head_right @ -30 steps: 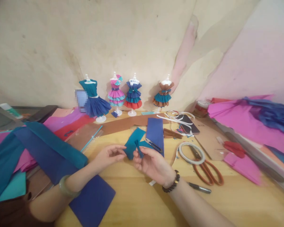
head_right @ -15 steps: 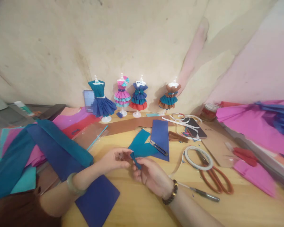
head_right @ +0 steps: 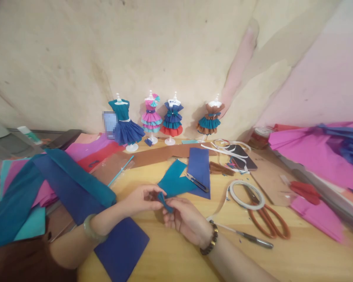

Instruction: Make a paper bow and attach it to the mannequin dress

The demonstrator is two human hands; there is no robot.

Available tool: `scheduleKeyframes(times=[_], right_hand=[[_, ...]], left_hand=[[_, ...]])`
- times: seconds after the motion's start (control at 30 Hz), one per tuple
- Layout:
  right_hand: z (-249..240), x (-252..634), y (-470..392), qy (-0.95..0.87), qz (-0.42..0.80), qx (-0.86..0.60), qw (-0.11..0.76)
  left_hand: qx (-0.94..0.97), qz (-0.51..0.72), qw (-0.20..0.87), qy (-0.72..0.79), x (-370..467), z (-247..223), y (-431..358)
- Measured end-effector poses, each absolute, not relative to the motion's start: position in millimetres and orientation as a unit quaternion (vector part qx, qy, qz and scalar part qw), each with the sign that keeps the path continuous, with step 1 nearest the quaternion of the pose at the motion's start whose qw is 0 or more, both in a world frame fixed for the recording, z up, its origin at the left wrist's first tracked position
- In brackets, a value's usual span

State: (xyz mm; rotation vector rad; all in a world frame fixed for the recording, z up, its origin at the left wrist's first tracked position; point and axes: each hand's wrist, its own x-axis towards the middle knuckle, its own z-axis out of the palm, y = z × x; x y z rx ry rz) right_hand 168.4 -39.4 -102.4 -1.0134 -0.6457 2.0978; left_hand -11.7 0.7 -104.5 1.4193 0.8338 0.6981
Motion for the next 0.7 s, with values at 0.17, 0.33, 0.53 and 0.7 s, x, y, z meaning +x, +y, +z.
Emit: scheduleKeyframes(times=[0.17, 0.33, 0.53, 0.7], right_hand=[[-99, 169, -39, -0.194, 0.838, -0.361, 0.361], [-101, 169, -39, -0.217, 0.822, -0.376, 0.369], [-103, 170, -38, -0.211, 0.823, -0.379, 0.368], [-101, 169, -38, -0.209, 0.829, -0.371, 0.363]], left_hand=[[0.629, 0.291, 0.633, 0.345, -10, -103, 0], [0.646, 0.327, 0.619, 0.305, -11, -103, 1], [0.651, 0.344, 0.609, 0.295, -14, -108, 5], [0.637, 0.365, 0.618, 0.279, -13, -114, 7]])
